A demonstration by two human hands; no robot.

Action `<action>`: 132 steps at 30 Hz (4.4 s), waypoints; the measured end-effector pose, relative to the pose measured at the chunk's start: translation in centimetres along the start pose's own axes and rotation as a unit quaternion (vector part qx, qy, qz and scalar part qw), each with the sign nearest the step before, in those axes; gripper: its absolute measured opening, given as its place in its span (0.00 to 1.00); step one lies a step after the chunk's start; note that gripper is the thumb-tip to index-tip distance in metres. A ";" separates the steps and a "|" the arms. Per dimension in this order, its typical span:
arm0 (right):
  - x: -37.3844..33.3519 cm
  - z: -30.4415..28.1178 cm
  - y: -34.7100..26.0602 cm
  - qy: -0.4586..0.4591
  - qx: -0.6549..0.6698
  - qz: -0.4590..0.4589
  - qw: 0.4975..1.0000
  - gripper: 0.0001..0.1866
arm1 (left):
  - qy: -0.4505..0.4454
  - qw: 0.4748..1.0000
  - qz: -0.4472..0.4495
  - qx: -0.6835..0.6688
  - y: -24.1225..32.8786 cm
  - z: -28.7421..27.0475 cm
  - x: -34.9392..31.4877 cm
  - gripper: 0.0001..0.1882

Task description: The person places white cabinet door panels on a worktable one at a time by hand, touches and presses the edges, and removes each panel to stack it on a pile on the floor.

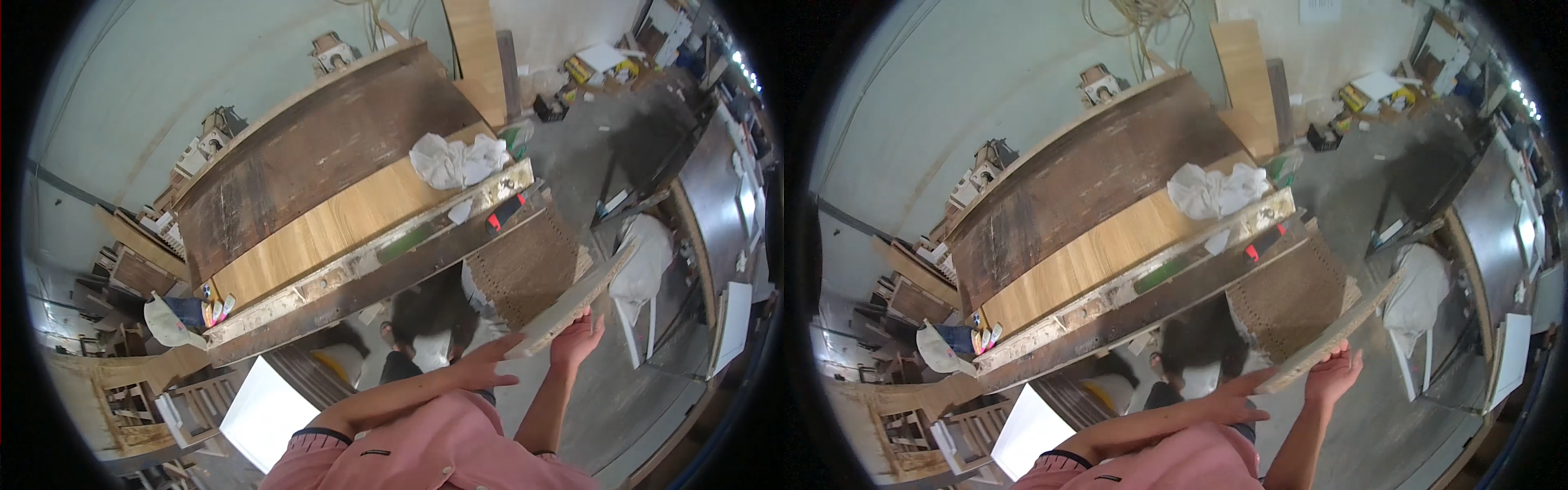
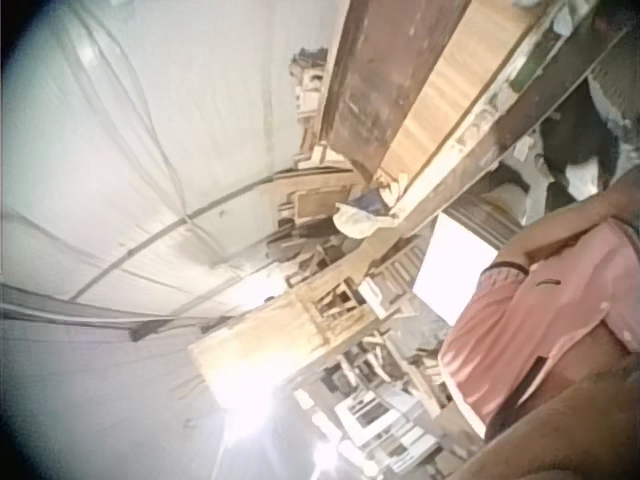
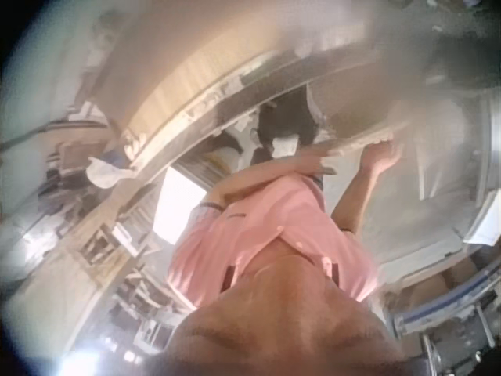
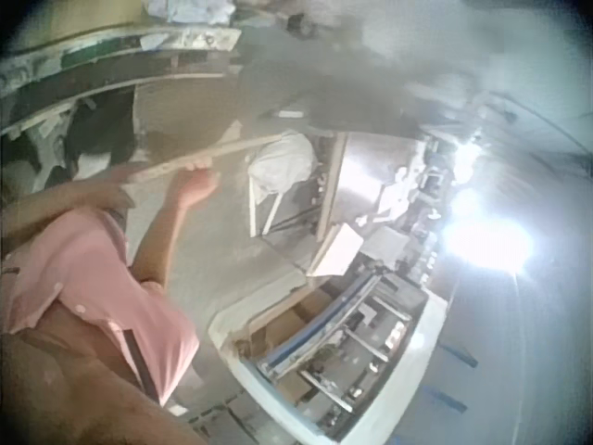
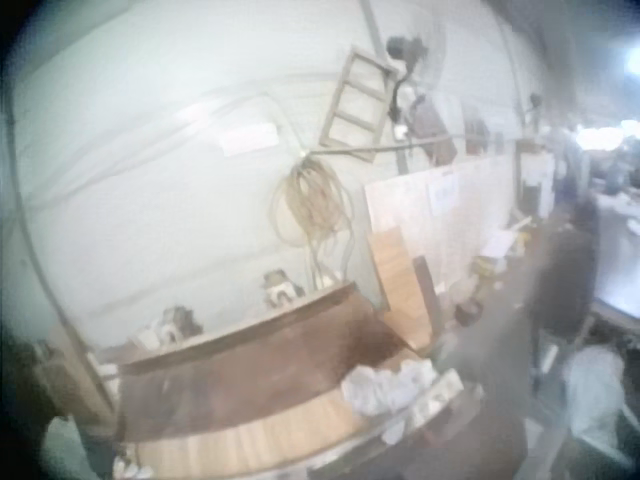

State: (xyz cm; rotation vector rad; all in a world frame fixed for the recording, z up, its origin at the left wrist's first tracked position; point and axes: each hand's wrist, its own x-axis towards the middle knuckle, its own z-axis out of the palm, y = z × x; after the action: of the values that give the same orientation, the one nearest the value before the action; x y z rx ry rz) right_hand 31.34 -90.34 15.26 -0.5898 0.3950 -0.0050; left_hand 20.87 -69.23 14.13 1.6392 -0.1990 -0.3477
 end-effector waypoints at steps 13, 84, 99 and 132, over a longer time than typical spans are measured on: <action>-6.9 1.3 14.2 0.103 -0.472 -0.293 0.825 0.28 | 0.391 0.851 0.113 -0.331 12.9 -22.7 -11.7 0.15; 26.3 40.0 55.6 -0.208 -0.787 -0.346 0.467 0.24 | 0.630 0.557 -0.386 0.379 -15.9 -72.8 -22.0 0.26; 27.2 39.0 55.9 -0.193 -0.799 -0.364 0.437 0.24 | 0.632 0.556 -0.382 0.382 -16.1 -72.8 -21.6 0.26; 27.4 39.3 55.7 -0.191 -0.812 -0.320 0.449 0.25 | 0.637 0.556 -0.383 0.371 -15.7 -72.7 -21.2 0.25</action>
State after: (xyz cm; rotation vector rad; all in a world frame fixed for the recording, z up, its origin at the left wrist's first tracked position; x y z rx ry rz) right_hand 65.02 -25.88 5.02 -2.6333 -0.5051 -0.2445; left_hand 24.60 7.60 5.82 2.3168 1.7622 0.4570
